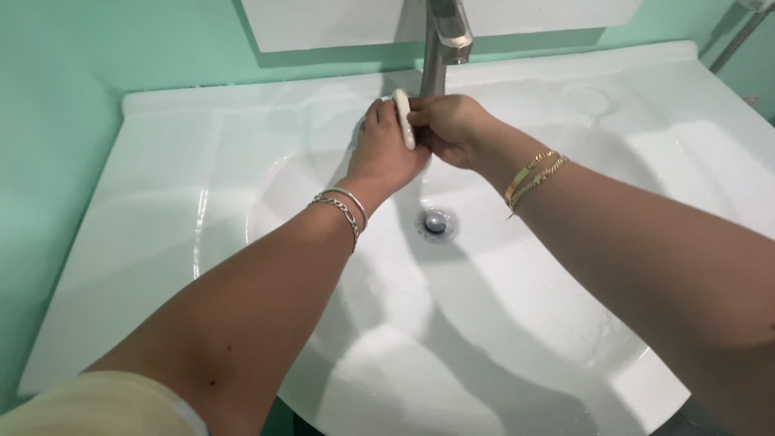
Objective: The person wipes the surface and basin of a bathroom sink with a cloth and then cleans the faucet.
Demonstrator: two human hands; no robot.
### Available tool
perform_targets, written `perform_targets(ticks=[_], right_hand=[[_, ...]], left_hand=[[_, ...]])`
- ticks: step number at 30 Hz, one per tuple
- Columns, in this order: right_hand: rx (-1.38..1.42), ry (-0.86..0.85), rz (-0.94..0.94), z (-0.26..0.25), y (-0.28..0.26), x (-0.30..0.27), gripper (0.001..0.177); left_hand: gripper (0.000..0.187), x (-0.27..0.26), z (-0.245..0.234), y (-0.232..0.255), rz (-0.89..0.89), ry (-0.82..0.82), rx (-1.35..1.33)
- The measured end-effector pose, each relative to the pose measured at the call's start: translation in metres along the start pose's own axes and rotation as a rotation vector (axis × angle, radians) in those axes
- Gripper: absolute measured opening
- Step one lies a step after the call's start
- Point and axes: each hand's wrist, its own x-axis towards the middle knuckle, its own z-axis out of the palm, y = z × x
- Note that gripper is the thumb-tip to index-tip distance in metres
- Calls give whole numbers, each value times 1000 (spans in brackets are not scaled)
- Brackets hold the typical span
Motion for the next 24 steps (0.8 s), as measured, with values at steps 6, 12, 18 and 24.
perform_targets(ticks=[6, 12, 18, 24], right_hand=[[-322, 219, 39, -9, -20, -11, 27], [-231, 338, 104, -36, -15, -47, 27], [-159, 397, 101, -49, -9, -47, 29], [-181, 372, 117, -60, -1, -53, 30]], left_hand=[[54, 42, 3, -19, 9, -10, 108], [80, 61, -26, 9, 26, -325, 380], [69, 79, -15, 2, 4, -276, 395], [61, 92, -13, -10, 68, -244, 387]])
